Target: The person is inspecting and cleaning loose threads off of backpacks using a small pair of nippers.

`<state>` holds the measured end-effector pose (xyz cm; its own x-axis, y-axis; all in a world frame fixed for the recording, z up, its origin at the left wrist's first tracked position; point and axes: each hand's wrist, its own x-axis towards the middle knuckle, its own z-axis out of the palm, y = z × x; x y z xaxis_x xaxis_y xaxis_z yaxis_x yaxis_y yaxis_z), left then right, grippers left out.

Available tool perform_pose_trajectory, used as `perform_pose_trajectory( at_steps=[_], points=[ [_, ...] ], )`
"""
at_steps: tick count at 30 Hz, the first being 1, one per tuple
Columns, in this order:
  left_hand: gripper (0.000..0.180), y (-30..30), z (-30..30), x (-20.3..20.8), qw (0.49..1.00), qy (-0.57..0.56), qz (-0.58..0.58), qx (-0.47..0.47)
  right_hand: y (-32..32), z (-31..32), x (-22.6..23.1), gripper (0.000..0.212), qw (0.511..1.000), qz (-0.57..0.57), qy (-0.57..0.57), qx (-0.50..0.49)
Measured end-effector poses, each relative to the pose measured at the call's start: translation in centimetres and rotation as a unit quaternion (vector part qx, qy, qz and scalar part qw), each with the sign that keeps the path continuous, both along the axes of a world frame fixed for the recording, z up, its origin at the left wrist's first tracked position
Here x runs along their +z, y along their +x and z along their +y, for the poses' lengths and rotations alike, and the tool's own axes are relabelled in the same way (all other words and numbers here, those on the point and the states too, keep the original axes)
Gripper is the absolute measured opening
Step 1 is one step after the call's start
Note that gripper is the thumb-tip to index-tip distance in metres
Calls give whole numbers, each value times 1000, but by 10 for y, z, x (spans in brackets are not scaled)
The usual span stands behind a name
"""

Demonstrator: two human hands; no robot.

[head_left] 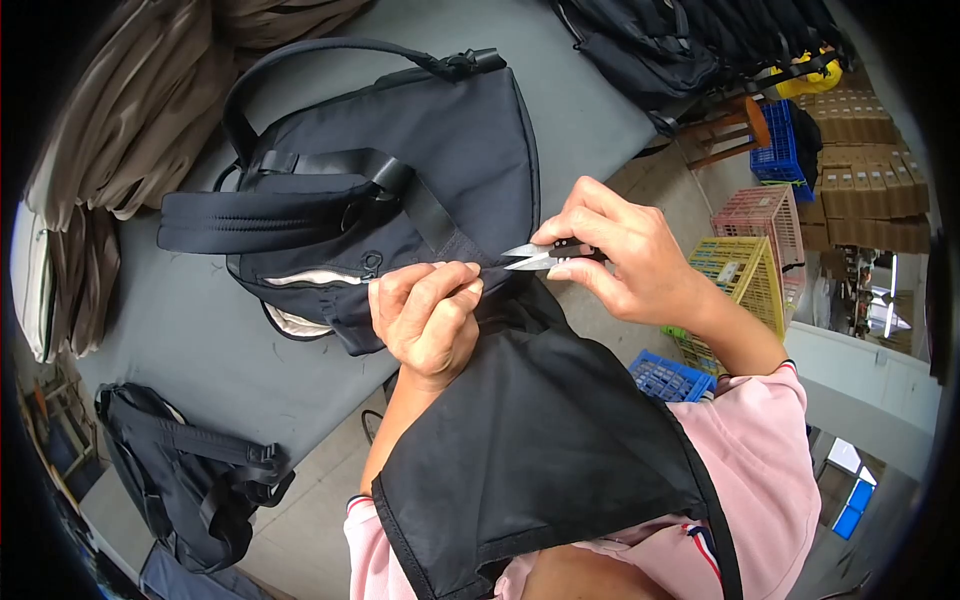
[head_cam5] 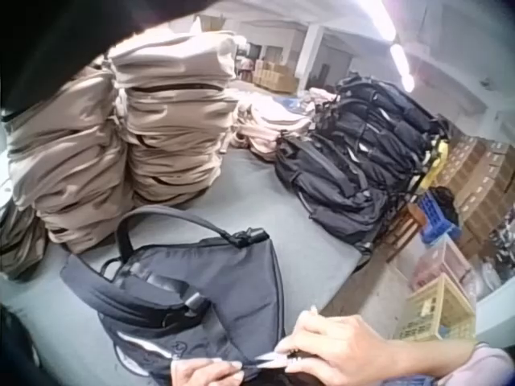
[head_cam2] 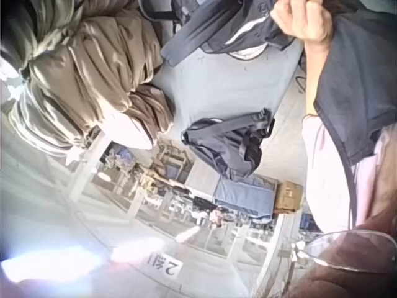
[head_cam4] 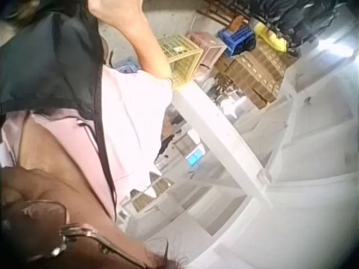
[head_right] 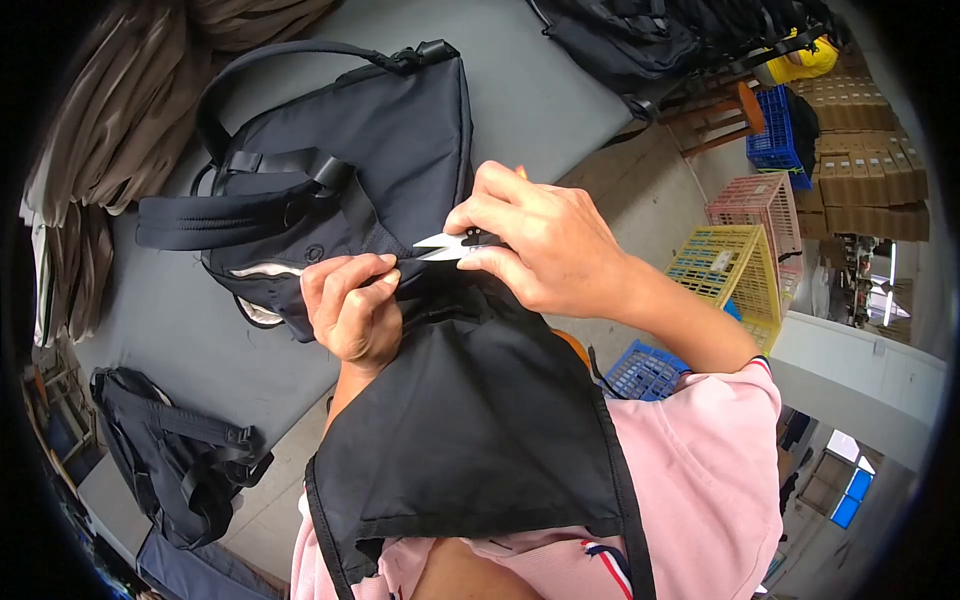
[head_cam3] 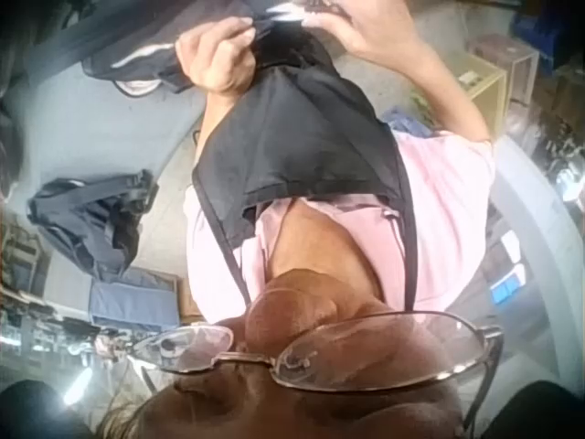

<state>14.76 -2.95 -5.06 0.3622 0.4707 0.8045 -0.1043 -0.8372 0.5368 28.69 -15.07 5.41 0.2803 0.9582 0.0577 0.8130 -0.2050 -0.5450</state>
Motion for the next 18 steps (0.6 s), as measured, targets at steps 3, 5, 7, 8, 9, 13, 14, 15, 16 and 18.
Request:
perform_pose_trajectory(
  at_steps=[3,5,7,8,9,13,14,15,16,18],
  points=[
    [16,1,0,1,1000,-4,-2,3,3,3,-1,16,999,-10,-3,30],
    [16,0,1,0,1000,-4,3,4,4,5,-2,16,999,-31,4,41],
    [17,1,1,0,1000,-5,-2,6,6,6,-3,16,997,-52,10,50],
    [17,1,2,1,1000,-7,-7,7,7,6,-4,16,998,-40,17,52],
    [17,1,1,0,1000,-7,-6,8,8,6,-5,16,998,-28,23,54],
    [17,2,2,0,1000,-5,-2,2,6,10,-5,16,999,5,10,38],
    [17,3,2,1,1000,-6,-4,1,5,10,-6,16,999,-9,22,41],
    [17,3,2,1,1000,-6,-4,0,5,10,-7,16,998,-24,34,45],
    [17,2,2,1,1000,-7,1,0,5,10,-9,16,998,-23,34,44],
    [17,2,2,0,1000,-7,5,-1,4,10,-10,21,997,-36,48,42]
  ],
)
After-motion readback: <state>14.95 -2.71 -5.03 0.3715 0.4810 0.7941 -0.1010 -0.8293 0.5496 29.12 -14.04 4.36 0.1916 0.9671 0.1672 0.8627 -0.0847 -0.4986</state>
